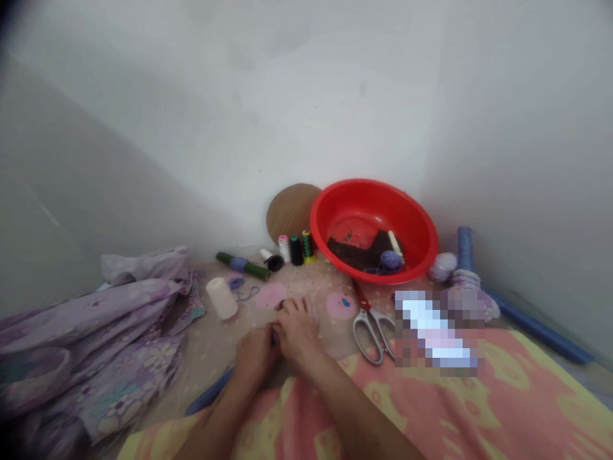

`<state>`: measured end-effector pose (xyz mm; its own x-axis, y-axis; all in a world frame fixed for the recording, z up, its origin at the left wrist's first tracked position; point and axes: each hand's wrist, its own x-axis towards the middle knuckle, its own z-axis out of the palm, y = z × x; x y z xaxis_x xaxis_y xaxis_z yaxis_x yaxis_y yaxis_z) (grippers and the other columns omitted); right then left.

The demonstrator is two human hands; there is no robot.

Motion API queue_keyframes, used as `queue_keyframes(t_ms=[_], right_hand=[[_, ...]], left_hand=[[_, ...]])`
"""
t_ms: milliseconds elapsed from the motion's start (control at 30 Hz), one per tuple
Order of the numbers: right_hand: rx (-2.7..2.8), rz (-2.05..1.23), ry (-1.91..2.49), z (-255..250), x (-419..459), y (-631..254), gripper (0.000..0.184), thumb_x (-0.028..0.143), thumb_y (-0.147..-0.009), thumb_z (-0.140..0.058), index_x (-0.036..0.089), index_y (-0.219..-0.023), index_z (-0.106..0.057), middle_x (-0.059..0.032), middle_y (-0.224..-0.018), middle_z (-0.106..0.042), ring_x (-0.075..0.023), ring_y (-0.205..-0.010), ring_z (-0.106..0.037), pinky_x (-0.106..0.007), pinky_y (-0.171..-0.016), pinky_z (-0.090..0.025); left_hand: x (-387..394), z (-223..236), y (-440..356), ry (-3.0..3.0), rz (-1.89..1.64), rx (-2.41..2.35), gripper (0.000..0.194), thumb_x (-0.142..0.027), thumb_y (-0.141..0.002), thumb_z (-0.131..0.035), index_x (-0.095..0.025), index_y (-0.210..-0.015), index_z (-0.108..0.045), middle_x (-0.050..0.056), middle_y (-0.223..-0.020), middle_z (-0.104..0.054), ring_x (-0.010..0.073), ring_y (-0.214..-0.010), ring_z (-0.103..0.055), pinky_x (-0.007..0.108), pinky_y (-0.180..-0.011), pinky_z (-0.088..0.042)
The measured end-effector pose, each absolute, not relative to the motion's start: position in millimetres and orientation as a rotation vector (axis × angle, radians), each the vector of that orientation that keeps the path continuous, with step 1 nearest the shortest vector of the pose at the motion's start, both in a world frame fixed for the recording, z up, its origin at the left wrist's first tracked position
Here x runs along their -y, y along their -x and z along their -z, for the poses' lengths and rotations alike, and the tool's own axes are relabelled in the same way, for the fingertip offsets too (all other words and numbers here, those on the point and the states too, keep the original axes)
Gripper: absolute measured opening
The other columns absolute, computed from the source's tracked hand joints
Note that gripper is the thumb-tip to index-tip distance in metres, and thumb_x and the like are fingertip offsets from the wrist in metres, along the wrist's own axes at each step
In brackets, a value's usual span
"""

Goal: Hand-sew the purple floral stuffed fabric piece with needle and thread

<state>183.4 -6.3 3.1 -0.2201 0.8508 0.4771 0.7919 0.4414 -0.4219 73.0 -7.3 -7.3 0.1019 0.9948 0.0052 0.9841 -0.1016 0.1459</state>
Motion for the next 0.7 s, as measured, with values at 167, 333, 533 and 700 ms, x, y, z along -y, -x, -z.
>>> queue_keyframes(t_ms=[167,333,533,700], right_hand=[[1.659,-0.314,1.22,-2,0,-187,0.012,0.024,-0.074,-0.047,0.019,-0.066,-0.054,-0.0021,-0.081,-0.056,-0.0154,-0.084,-0.045,-0.031,-0.077,-0.033],[1.198,-0.92,0.978,-3,-7,-202,0.018,0.036,-0.078,-0.038,0.019,-0.073,-0.044,0.0044,-0.056,-0.05,-0.0069,-0.038,-0.039,-0.019,-0.038,-0.03],[0.793,-0.707,0.708,-25,-12,-241,0.013,0.031,-0.074,-0.048,0.019,-0.074,-0.042,0.008,-0.05,-0.045,-0.0072,-0.05,-0.05,-0.021,-0.054,-0.042],[0.71,-0.278,0.852,-36,-7,-280,0.015,0.031,-0.073,-0.05,0.018,-0.08,-0.046,0.0039,-0.06,-0.052,-0.0105,-0.061,-0.055,-0.026,-0.061,-0.043]], left_hand=[[7,8,-72,-2.267,-0.179,-2.003,0.049,-0.058,-0.07,-0.035,-0.02,-0.093,-0.056,0.009,-0.082,-0.062,0.0232,-0.078,-0.057,0.029,-0.065,-0.037],[7,6,-71,-2.225,-0.188,-2.001,0.054,-0.063,-0.068,-0.031,-0.02,-0.089,-0.058,0.009,-0.08,-0.062,0.0232,-0.077,-0.057,0.029,-0.063,-0.036],[7,6,-71,-2.218,-0.22,-1.987,0.053,-0.061,-0.068,-0.034,-0.02,-0.091,-0.058,0.009,-0.082,-0.062,0.0221,-0.077,-0.056,0.028,-0.063,-0.036],[5,8,-70,-2.193,-0.212,-1.974,0.054,-0.062,-0.067,-0.034,-0.02,-0.093,-0.057,0.009,-0.084,-0.062,0.0214,-0.08,-0.055,0.027,-0.065,-0.035]])
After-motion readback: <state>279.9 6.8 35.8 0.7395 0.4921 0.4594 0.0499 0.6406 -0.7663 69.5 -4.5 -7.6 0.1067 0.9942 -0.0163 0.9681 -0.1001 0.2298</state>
